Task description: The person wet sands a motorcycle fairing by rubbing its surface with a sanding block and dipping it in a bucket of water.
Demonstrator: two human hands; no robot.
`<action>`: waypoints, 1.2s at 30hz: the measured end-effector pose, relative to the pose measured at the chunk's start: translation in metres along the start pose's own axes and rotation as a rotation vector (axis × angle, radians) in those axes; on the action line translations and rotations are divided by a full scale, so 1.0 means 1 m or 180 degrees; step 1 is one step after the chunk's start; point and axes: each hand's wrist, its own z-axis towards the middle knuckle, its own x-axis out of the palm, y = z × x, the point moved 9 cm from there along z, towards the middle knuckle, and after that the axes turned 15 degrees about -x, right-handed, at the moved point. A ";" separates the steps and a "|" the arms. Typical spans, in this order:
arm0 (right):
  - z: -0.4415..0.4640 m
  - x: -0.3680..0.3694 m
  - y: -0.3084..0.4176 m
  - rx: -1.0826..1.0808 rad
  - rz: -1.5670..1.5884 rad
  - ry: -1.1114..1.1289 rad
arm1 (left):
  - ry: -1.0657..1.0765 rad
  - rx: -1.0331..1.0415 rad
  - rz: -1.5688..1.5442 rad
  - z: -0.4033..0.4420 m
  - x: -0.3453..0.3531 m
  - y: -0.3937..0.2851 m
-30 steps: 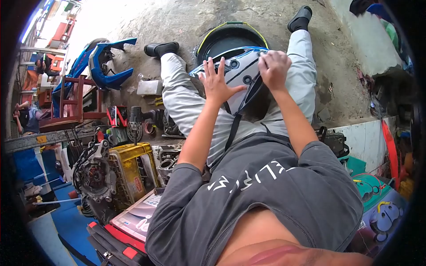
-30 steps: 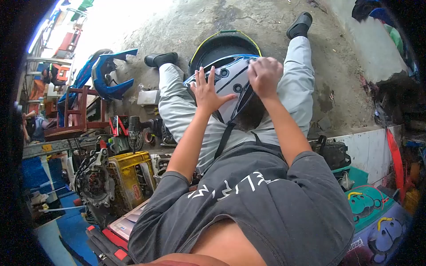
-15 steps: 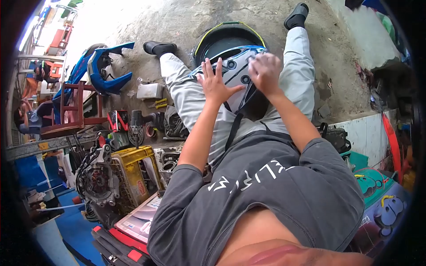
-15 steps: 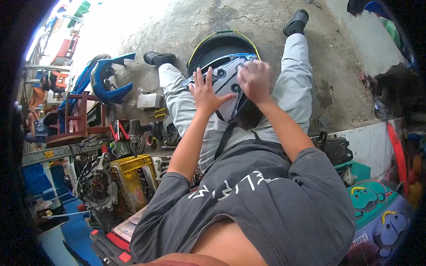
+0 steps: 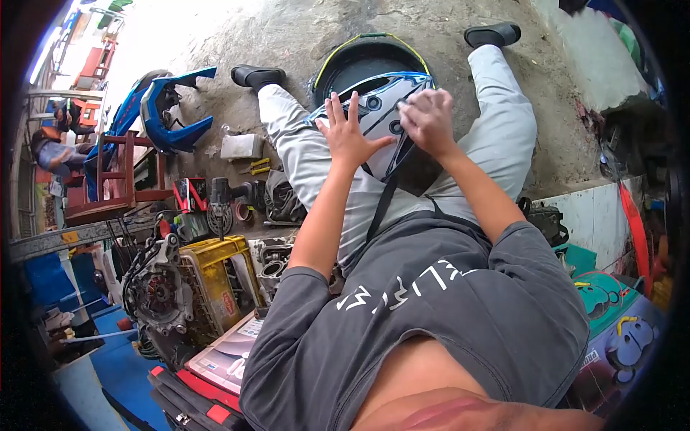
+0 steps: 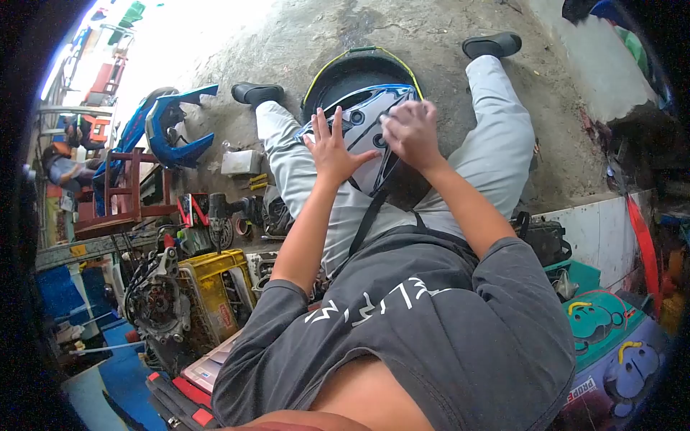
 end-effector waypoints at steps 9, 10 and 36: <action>-0.003 0.008 0.001 0.0064 -0.0109 0.0072 | 0.0049 -0.0065 -0.0036 0.000 0.002 0.001; -0.003 0.006 0.002 0.0015 -0.0095 0.0067 | 0.0078 -0.0074 -0.0032 0.000 0.002 0.001; -0.001 -0.001 -0.037 0.0939 -0.0554 -0.0322 | 0.0256 -0.0223 0.0036 0.002 0.002 0.003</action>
